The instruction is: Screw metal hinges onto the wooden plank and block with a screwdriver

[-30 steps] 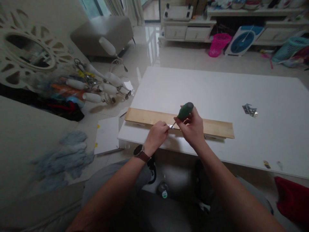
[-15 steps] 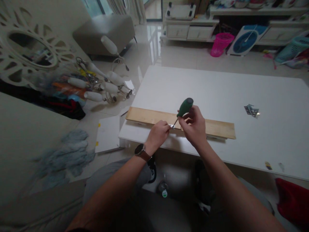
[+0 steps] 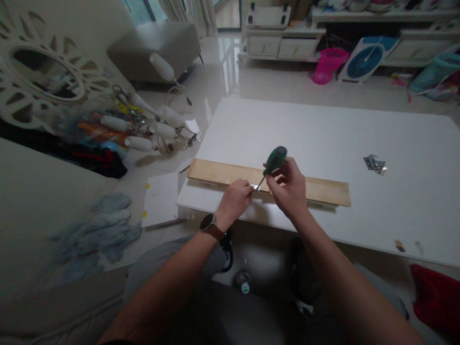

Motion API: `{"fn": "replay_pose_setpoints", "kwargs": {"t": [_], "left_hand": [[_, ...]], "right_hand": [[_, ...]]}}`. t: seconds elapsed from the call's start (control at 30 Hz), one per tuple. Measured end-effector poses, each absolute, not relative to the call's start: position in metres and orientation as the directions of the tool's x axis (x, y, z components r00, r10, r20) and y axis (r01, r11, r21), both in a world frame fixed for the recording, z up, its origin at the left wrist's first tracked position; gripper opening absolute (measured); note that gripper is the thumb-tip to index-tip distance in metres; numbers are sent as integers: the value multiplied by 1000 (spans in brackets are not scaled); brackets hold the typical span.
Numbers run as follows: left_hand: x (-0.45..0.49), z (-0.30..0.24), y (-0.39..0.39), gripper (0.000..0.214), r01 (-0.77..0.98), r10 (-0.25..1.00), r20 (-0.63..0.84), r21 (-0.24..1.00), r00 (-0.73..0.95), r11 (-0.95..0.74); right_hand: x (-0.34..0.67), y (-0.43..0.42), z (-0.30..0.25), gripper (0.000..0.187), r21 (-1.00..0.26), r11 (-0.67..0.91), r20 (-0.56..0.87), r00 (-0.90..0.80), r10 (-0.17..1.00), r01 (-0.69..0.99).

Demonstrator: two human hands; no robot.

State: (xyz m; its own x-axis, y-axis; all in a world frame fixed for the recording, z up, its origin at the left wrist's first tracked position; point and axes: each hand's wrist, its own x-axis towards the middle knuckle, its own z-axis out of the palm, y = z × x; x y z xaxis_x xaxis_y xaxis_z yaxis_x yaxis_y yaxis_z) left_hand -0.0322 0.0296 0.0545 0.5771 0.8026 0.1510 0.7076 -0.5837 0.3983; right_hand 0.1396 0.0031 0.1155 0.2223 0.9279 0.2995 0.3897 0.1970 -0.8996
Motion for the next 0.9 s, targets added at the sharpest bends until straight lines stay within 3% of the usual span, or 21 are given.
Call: {"fn": "replay_pose_setpoints", "kwargs": {"t": [0.6,0.9], "left_hand": [[-32,56,29,22,709,801,161,389,577,-589],[-32,54,30,22,708,798,163,381,581,-594]], "right_hand": [[140,6,113,27,-899,190,302,246,921,394],[139,3,116,35,-904,203,298,215,930,375]]}}
